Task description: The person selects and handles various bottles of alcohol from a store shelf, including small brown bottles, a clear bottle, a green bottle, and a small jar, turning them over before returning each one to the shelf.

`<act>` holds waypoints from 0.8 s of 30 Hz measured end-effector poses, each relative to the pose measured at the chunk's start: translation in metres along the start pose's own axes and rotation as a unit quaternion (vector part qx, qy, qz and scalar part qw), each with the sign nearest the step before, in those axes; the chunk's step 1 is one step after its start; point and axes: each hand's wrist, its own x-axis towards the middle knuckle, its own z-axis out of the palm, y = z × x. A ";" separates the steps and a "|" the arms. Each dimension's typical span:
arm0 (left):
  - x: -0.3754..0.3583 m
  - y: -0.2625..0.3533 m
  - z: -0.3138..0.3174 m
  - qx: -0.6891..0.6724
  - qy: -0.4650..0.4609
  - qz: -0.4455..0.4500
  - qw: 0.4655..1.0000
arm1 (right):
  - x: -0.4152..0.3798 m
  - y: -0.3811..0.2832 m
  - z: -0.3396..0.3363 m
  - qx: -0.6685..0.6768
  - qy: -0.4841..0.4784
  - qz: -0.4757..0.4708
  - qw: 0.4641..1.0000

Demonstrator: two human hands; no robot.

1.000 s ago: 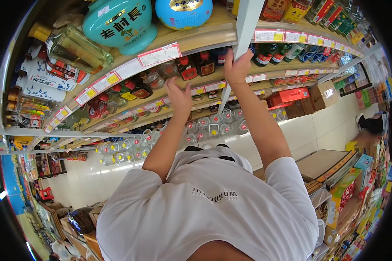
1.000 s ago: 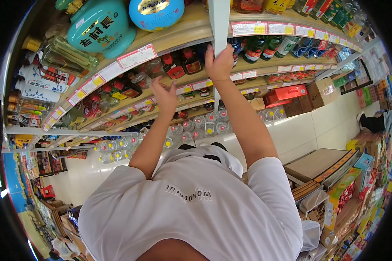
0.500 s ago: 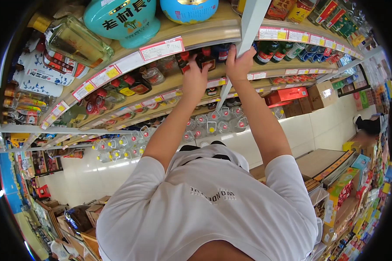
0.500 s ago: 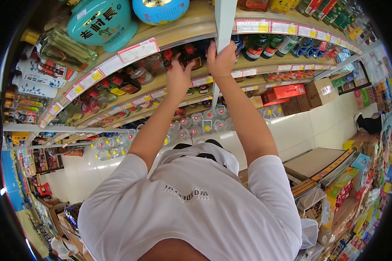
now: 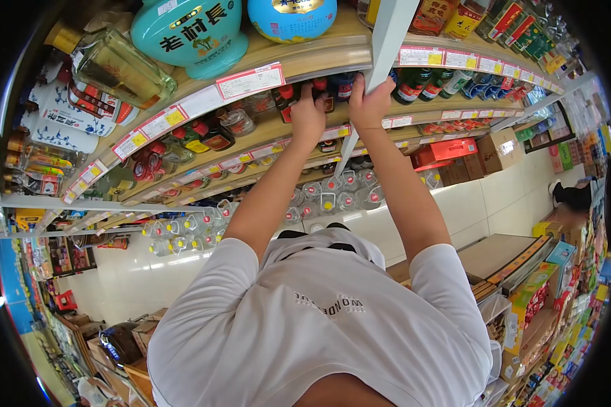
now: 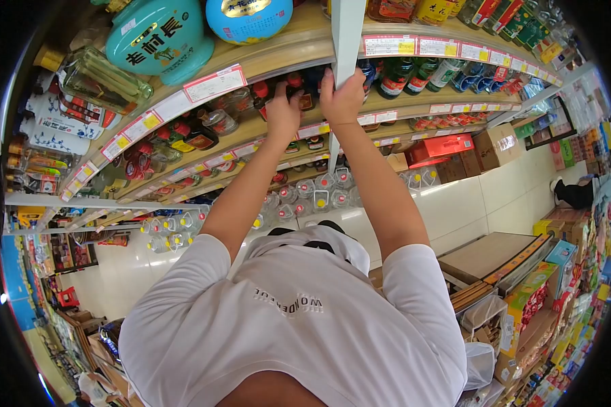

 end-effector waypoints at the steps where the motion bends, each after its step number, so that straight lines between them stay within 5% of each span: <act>1: 0.001 0.000 0.001 0.004 0.002 0.004 1.000 | 0.000 0.000 0.000 0.000 -0.003 0.004 1.000; 16: -0.005 0.004 0.003 0.009 0.024 -0.011 1.000 | 0.002 0.002 0.000 -0.008 0.007 -0.046 0.999; 19: -0.019 0.016 -0.008 -0.081 0.014 -0.047 0.996 | 0.002 0.003 0.001 0.019 0.014 -0.049 0.999; 24: -0.043 -0.028 -0.040 -0.053 0.117 -0.026 0.991 | 0.004 0.004 0.001 -0.010 0.012 -0.037 0.999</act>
